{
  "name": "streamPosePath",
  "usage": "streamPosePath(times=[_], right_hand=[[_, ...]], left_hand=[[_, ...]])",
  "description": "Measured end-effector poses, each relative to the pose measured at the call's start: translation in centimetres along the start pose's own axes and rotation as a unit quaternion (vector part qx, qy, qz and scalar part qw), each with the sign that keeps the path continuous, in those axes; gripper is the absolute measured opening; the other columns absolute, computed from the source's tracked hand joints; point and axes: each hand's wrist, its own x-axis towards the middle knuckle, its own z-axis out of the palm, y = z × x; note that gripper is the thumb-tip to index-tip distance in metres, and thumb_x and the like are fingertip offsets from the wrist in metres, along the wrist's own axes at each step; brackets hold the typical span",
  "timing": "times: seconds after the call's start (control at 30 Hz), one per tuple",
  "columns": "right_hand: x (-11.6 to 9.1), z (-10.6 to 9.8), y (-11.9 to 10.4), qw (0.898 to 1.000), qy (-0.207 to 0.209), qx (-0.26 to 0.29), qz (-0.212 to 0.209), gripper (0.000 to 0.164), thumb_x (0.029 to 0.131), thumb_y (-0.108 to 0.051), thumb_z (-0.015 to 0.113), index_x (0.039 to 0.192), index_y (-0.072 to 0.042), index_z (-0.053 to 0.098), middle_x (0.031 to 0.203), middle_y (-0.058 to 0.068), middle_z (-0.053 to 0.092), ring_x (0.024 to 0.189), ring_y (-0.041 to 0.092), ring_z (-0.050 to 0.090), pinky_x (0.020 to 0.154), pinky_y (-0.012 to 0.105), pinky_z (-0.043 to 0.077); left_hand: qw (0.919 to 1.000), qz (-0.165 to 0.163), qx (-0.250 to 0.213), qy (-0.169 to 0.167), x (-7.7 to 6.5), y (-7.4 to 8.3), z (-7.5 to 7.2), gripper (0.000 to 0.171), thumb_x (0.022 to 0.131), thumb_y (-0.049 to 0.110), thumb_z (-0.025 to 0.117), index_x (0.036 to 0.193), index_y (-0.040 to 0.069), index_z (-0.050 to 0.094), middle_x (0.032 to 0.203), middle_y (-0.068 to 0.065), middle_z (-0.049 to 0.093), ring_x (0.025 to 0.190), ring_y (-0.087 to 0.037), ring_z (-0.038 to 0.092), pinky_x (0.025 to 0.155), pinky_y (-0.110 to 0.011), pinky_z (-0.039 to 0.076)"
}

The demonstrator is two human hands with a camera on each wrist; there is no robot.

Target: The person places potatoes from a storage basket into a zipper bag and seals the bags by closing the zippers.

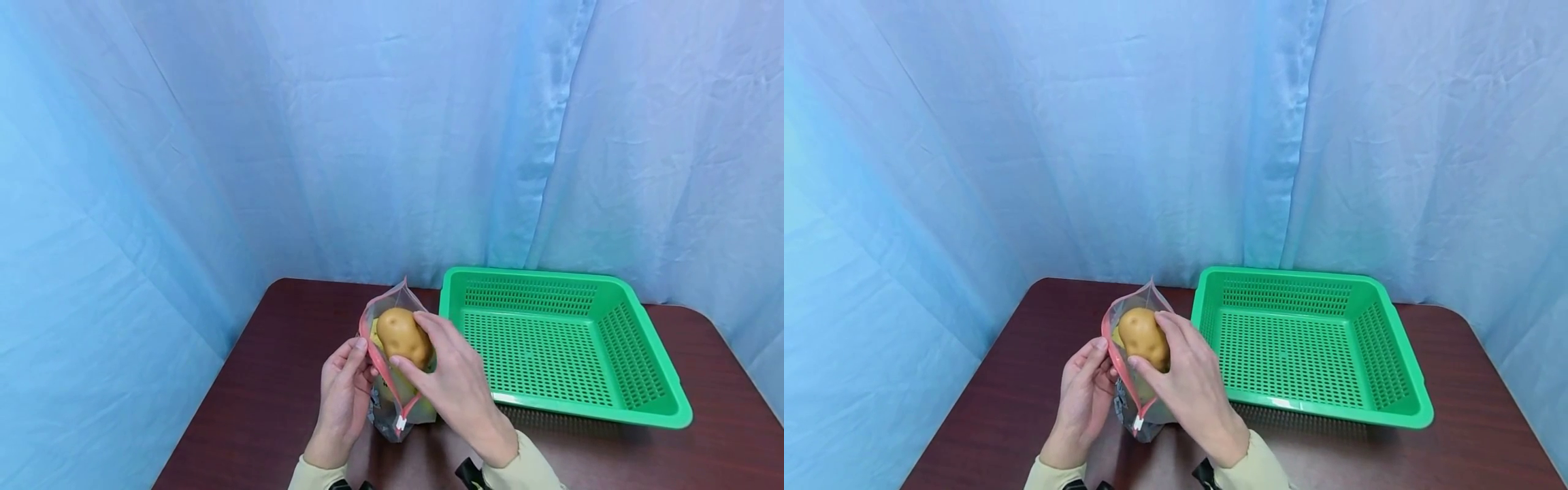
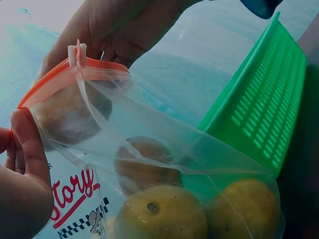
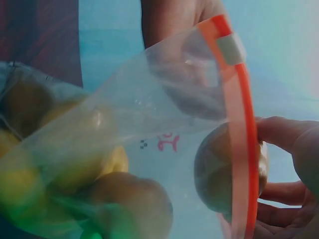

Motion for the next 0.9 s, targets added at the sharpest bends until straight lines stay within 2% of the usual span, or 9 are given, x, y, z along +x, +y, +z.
streamPosePath(times=[0.27,0.53,0.7,0.8,0.83,0.9], right_hand=[[0.5,0.8,0.1,0.998,-0.031,-0.036,-0.028,0.066,0.083,-0.033,0.089,0.134,0.002,0.064,0.135,0.019,0.066,0.123,0.034,0.064,0.096,0.049,0.057],[0.5,1.2,0.3,0.992,-0.075,-0.089,-0.049,0.063,0.085,-0.034,0.087,0.135,-0.003,0.065,0.140,0.016,0.063,0.129,0.033,0.060,0.100,0.051,0.054],[0.6,1.0,0.5,0.993,-0.092,-0.054,-0.048,0.062,0.089,-0.032,0.084,0.139,-0.002,0.062,0.148,0.016,0.057,0.137,0.033,0.053,0.109,0.052,0.048],[0.3,0.6,0.7,0.996,-0.072,-0.024,-0.056,0.060,0.090,-0.029,0.083,0.139,-0.001,0.062,0.149,0.015,0.056,0.139,0.033,0.051,0.110,0.052,0.046],[0.1,0.4,0.8,0.996,-0.061,-0.014,-0.061,0.058,0.091,-0.027,0.082,0.139,-0.001,0.062,0.149,0.015,0.056,0.139,0.032,0.052,0.105,0.049,0.051],[-0.4,-0.1,1.0,0.997,-0.035,-0.001,-0.072,0.053,0.094,-0.029,0.079,0.138,-0.003,0.063,0.146,0.013,0.059,0.136,0.030,0.055,0.101,0.048,0.054]], left_hand=[[0.9999,0.003,0.011,0.003,0.0,0.1,-0.4,0.016,0.108,0.010,0.056,0.098,0.010,0.069,0.081,0.002,0.066,0.070,-0.006,0.062,0.062,-0.016,0.051],[0.9999,0.007,0.012,0.002,0.0,0.2,-0.5,0.016,0.108,0.009,0.054,0.099,0.007,0.068,0.082,0.002,0.068,0.071,-0.006,0.062,0.063,-0.016,0.051],[0.9998,0.015,0.006,-0.010,0.0,0.2,-0.6,0.019,0.108,0.008,0.052,0.099,0.008,0.069,0.083,0.002,0.069,0.071,-0.006,0.063,0.063,-0.016,0.052],[0.9996,0.021,0.006,-0.020,0.0,0.2,-0.7,0.021,0.109,0.008,0.052,0.098,0.010,0.069,0.084,0.001,0.070,0.072,-0.006,0.064,0.064,-0.016,0.053],[0.9994,0.022,0.007,-0.024,0.0,0.3,-0.7,0.021,0.109,0.008,0.051,0.098,0.011,0.069,0.084,0.002,0.071,0.072,-0.007,0.065,0.065,-0.016,0.053],[0.9992,0.025,0.009,-0.031,0.0,0.3,-0.8,0.021,0.109,0.009,0.051,0.098,0.011,0.069,0.085,0.001,0.071,0.073,-0.007,0.065,0.065,-0.017,0.053]])
